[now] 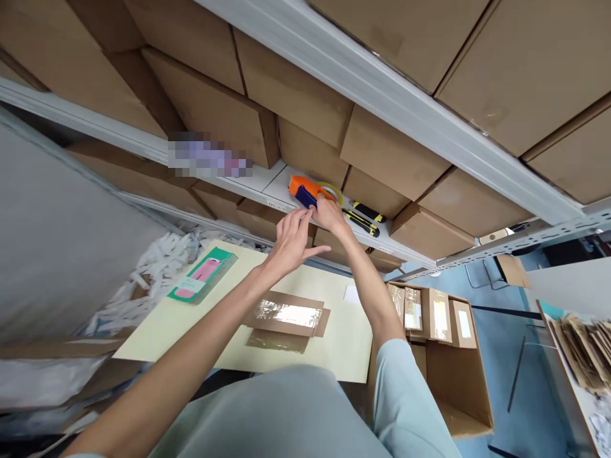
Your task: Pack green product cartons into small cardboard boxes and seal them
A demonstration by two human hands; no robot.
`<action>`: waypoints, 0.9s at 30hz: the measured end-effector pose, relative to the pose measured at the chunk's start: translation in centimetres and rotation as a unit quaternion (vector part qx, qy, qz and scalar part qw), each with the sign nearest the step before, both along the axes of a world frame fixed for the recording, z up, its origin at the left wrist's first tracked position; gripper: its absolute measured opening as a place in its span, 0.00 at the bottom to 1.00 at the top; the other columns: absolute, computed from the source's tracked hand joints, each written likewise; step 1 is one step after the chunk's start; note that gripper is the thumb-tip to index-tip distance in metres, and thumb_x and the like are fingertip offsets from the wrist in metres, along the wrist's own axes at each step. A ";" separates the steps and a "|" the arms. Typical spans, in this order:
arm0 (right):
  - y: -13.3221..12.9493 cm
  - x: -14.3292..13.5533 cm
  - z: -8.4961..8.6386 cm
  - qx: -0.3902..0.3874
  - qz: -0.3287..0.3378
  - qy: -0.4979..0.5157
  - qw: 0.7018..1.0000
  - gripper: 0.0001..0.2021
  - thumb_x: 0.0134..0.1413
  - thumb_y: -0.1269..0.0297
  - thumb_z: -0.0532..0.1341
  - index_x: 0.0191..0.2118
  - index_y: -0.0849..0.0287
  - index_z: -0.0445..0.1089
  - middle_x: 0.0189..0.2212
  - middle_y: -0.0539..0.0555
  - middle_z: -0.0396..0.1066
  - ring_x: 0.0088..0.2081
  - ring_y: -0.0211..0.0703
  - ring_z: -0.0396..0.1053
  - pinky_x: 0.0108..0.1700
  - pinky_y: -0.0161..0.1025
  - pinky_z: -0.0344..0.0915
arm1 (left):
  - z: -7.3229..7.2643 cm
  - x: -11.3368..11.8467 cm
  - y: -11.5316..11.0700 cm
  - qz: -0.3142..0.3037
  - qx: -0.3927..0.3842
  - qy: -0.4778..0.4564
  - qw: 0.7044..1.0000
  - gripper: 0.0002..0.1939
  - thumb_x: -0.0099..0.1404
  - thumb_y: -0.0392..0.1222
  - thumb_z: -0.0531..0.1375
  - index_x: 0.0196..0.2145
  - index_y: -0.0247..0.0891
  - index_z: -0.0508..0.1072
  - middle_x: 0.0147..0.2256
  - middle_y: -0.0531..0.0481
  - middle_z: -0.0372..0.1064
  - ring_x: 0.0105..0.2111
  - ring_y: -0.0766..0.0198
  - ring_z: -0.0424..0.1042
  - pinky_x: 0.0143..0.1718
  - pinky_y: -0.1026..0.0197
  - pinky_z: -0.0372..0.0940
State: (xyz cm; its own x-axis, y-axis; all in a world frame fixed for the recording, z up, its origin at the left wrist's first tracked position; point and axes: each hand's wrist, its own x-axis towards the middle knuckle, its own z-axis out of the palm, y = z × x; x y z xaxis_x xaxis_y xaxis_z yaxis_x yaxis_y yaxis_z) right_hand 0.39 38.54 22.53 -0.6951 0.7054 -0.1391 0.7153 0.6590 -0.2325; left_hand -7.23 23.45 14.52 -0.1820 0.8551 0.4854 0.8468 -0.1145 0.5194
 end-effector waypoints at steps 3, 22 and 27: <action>1.4 -2.8 -0.3 0.018 -0.017 -0.055 0.998 0.22 0.81 0.64 0.53 0.68 0.71 0.69 0.62 0.73 0.81 0.65 0.63 0.79 0.73 0.53 0.70 | -1.1 -0.4 -1.7 -0.006 -0.017 -0.014 1.000 0.53 0.74 0.71 0.69 0.81 0.34 0.61 0.74 0.21 0.65 0.79 0.27 0.60 0.79 0.30 0.56; -31.9 14.6 -23.7 -0.210 -0.316 0.031 0.925 0.50 0.84 0.40 0.49 0.87 0.79 0.31 0.86 0.84 0.39 0.88 0.66 0.42 0.84 0.63 0.55 | -20.0 2.9 -21.9 0.179 -0.351 -0.202 0.897 0.33 0.81 0.60 0.58 0.70 0.31 0.72 0.67 0.27 0.76 0.69 0.36 0.75 0.73 0.38 0.68; -30.9 12.9 -25.0 -0.223 -0.374 0.046 0.899 0.55 0.82 0.34 0.50 0.87 0.77 0.26 0.86 0.83 0.41 0.88 0.68 0.46 0.83 0.63 0.59 | -20.9 6.4 -19.1 0.257 -0.355 -0.182 0.880 0.44 0.73 0.70 0.66 0.70 0.30 0.71 0.63 0.24 0.78 0.65 0.30 0.78 0.67 0.36 0.73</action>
State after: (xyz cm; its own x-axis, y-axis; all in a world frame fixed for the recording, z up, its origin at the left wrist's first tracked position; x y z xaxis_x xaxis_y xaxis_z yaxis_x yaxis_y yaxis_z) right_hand 13.26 7.61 -2.45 -0.0720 0.8691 -0.4893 0.8837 -0.1718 -0.4353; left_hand -0.88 4.37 -6.36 -0.6662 0.6788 -0.3090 0.4547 0.6981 0.5531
